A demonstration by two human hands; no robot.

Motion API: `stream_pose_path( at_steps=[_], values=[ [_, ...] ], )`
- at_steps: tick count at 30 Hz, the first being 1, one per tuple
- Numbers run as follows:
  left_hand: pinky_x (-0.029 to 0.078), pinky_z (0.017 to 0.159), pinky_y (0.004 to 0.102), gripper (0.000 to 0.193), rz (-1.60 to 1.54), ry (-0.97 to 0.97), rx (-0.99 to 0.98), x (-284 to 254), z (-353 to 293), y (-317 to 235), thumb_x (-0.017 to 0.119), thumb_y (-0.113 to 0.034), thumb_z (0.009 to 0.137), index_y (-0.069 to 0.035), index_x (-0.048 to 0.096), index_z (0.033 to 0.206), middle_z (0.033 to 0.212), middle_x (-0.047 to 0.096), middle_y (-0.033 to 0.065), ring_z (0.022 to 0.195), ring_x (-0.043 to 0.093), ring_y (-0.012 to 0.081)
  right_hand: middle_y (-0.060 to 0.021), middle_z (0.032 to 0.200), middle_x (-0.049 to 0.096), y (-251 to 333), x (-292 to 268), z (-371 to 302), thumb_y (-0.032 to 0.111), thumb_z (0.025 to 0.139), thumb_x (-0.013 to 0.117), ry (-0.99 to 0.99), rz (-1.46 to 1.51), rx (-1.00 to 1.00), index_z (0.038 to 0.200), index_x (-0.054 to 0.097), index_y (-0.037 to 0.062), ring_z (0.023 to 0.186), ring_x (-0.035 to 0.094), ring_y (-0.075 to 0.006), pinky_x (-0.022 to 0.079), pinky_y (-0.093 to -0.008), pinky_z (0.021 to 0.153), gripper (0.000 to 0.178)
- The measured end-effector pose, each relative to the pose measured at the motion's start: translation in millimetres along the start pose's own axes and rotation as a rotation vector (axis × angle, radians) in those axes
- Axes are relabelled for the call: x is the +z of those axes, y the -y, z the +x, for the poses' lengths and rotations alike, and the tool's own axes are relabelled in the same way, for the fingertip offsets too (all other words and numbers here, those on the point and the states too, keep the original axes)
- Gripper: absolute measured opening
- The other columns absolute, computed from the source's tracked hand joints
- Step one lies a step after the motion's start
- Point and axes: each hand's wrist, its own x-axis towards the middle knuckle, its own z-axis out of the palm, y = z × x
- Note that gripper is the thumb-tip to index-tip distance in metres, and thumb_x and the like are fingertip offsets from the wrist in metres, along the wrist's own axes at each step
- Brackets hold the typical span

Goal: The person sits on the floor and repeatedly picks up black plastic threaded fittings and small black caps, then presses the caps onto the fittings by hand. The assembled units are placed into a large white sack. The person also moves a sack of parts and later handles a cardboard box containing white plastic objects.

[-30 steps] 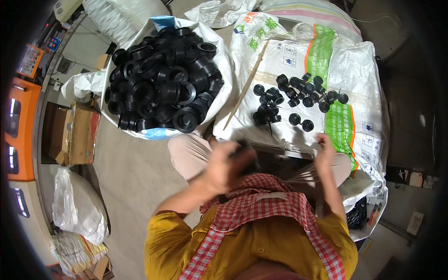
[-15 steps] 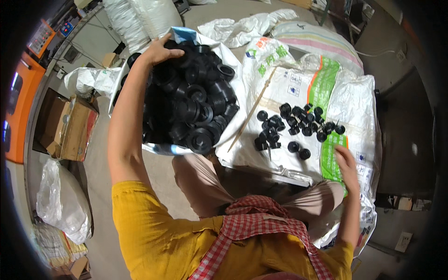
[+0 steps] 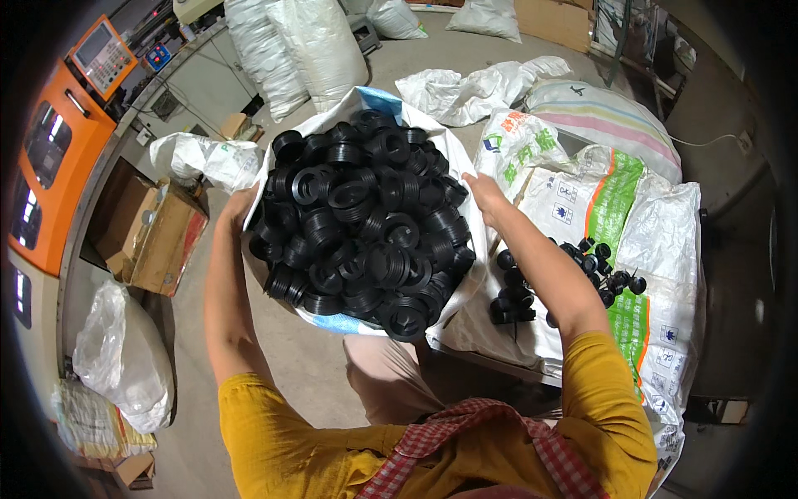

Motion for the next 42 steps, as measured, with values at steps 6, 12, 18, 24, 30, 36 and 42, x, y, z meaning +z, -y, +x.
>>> stream_pose_path(
  at_steps=[6,12,18,24,30,36,42],
  values=[
    [0.047,0.058,0.0338,0.021,0.618,-0.442,0.331,-54,48,9,0.066,-0.016,0.074,0.001,0.068,0.087,0.071,0.066,0.0127,0.061,0.061,0.0193,-0.0246,0.092,0.062,80,-19,-5,0.029,0.085,0.053,-0.295,-0.764,-0.588,0.096,0.061,-0.0008,0.089,0.059,-0.0408,0.044,-0.0453,0.08,0.033],
    [0.05,0.06,0.0347,0.027,0.611,-0.829,0.355,-113,-8,-76,0.066,-0.026,0.075,-0.001,0.069,0.086,0.069,0.066,0.0122,0.059,0.064,0.0212,-0.0179,0.076,0.063,139,-89,18,0.024,0.078,0.055,-0.467,-0.7,-0.539,0.081,0.063,0.0008,0.074,0.06,-0.0327,0.045,-0.0411,0.069,0.025],
    [0.044,0.05,0.0283,0.028,0.552,-0.674,0.424,-57,-48,-141,0.067,-0.028,0.078,-0.002,0.066,0.089,0.07,0.061,0.0038,0.058,0.057,0.0135,0.0,0.058,0.051,122,-91,10,0.018,0.082,0.058,-0.24,-0.202,-0.398,0.072,0.06,0.0047,0.05,0.044,-0.0098,0.033,-0.0296,0.044,0.017],
    [0.048,0.072,0.0311,0.045,0.944,-0.58,0.468,-64,-66,-94,0.067,-0.034,0.081,0.001,0.061,0.11,0.089,0.065,0.0108,0.079,0.06,0.0184,-0.0035,0.099,0.063,92,-135,-70,0.032,0.091,0.056,0.188,-0.129,-0.302,0.114,0.056,0.0064,0.071,0.054,-0.0045,0.041,-0.0186,0.055,0.034],
    [0.042,0.092,0.0364,0.047,1.035,-0.138,1.231,148,-289,-27,0.073,-0.011,0.076,0.003,0.055,0.117,0.114,0.057,0.0154,0.106,0.054,0.0276,-0.01,0.077,0.064,-57,-337,-141,0.032,0.08,0.065,-0.234,-0.917,0.147,0.099,0.06,0.0015,0.07,0.06,-0.0156,0.048,-0.0309,0.063,0.037],
    [0.045,0.071,0.0392,0.025,1.194,-0.204,1.031,163,-268,46,0.068,-0.005,0.074,-0.003,0.063,0.097,0.087,0.059,0.0139,0.082,0.056,0.0316,-0.0205,0.095,0.065,-241,-342,-173,0.039,0.06,0.072,0.093,-1.36,0.23,0.1,0.064,0.0054,0.089,0.062,-0.0374,0.05,-0.0445,0.077,0.052],
    [0.047,0.063,0.0405,0.006,1.285,0.058,0.901,141,-304,-4,0.058,-0.001,0.073,-0.004,0.058,0.078,0.073,0.055,0.012,0.072,0.057,0.031,-0.0075,0.101,0.066,-306,-315,-184,0.037,0.068,0.073,-0.166,-1.322,0.245,0.092,0.068,0.016,0.095,0.061,-0.0295,0.048,-0.0432,0.08,0.033]
  ],
)
